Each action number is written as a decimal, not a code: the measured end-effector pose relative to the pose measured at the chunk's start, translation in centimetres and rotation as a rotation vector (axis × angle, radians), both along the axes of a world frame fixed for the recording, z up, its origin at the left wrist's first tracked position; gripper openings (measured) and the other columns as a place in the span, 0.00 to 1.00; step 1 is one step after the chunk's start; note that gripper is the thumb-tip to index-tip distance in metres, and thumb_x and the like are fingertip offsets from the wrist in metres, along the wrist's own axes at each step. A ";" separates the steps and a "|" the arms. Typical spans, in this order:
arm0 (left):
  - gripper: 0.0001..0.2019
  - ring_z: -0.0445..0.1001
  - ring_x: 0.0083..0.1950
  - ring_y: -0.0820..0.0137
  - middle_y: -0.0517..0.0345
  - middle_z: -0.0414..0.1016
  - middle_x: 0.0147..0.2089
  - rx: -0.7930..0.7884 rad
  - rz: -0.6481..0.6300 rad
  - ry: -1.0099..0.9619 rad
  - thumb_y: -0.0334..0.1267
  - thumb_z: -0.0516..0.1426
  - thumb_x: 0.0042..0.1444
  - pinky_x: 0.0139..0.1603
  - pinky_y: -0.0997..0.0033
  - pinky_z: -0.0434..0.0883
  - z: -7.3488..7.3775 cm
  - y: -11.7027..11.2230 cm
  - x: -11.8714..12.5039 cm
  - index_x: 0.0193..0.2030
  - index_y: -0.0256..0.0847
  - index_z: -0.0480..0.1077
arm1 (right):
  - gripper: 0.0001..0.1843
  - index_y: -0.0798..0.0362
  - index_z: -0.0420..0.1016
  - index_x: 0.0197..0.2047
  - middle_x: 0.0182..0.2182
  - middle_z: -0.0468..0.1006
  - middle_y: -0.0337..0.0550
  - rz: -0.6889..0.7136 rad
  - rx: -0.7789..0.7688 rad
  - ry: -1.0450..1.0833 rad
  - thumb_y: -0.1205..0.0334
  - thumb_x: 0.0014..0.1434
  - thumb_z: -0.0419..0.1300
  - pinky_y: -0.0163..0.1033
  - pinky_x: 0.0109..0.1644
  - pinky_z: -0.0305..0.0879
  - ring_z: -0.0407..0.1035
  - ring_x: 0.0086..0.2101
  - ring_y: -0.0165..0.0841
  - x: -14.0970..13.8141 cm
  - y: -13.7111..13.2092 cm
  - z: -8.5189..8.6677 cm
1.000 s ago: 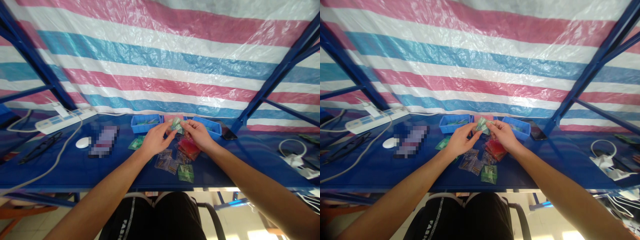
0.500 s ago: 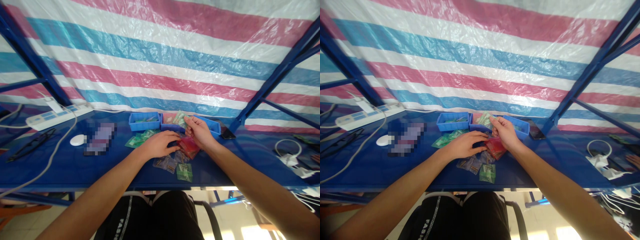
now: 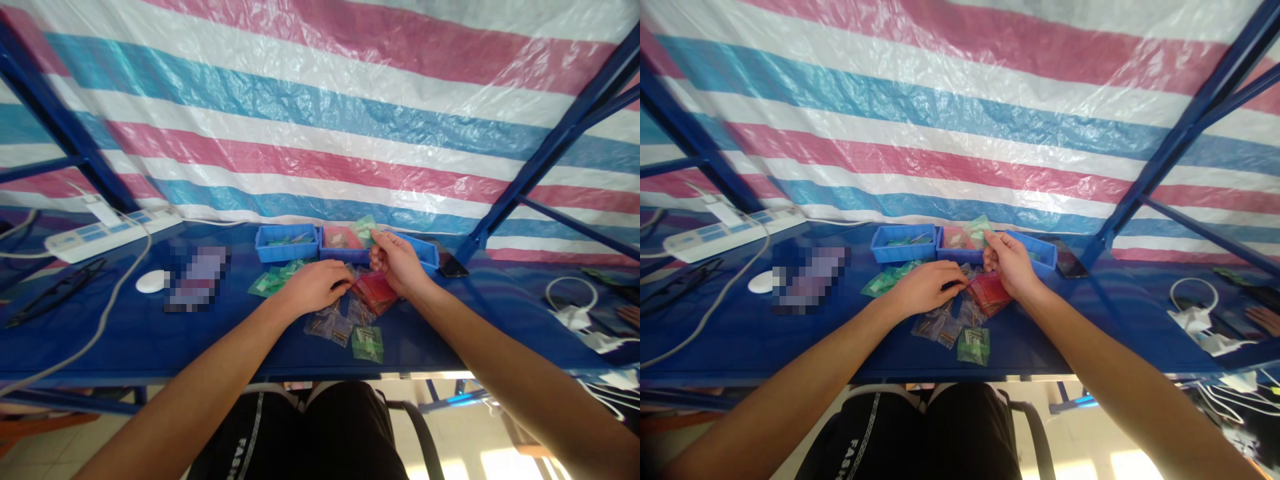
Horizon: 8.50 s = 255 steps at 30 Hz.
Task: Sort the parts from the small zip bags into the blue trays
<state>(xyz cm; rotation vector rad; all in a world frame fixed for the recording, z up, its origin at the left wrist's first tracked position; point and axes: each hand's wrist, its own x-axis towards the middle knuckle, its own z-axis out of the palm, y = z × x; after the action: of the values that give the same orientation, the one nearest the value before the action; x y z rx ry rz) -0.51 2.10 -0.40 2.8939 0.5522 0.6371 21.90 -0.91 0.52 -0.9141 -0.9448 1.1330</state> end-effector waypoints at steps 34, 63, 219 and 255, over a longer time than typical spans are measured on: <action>0.18 0.80 0.55 0.59 0.50 0.78 0.59 -0.147 0.181 -0.238 0.40 0.58 0.72 0.54 0.60 0.78 0.8 -1.0 0.0 0.66 0.43 0.65 | 0.22 0.52 0.75 0.31 0.25 0.78 0.36 0.155 -0.014 -0.055 0.45 0.57 0.78 0.31 0.26 0.64 0.67 0.22 0.25 -1.0 -0.8 -0.4; 0.43 0.79 0.65 0.51 0.43 0.39 0.86 -0.208 0.196 -0.307 0.42 0.60 0.70 0.62 0.49 0.83 1.0 -1.3 -0.3 0.85 0.54 0.41 | 0.21 0.51 0.76 0.39 0.26 0.78 0.35 0.319 0.006 -0.304 0.42 0.61 0.73 0.35 0.28 0.64 0.67 0.21 0.27 -1.4 -1.3 -0.5; 0.09 0.71 0.61 0.54 0.50 0.79 0.54 0.113 0.366 -0.306 0.37 0.57 0.72 0.64 0.48 0.71 0.5 0.0 -0.3 0.49 0.44 0.80 | 0.12 0.49 0.87 0.52 0.49 0.88 0.47 0.472 0.717 -1.274 0.66 0.71 0.64 0.49 0.62 0.76 0.80 0.53 0.42 -1.5 -2.6 -0.7; 0.09 0.72 0.58 0.56 0.50 0.79 0.51 0.124 0.329 -0.303 0.36 0.56 0.73 0.65 0.49 0.71 0.5 0.1 -0.2 0.48 0.42 0.79 | 0.09 0.49 0.83 0.52 0.47 0.85 0.47 0.419 0.678 -1.305 0.64 0.68 0.67 0.48 0.61 0.74 0.78 0.52 0.42 -1.5 -2.3 -1.1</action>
<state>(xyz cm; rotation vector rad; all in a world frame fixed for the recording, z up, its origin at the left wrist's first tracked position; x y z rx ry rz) -0.74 2.18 0.08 2.7549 0.9811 1.1676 20.38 -3.23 -0.56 -0.8360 -2.4794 0.3187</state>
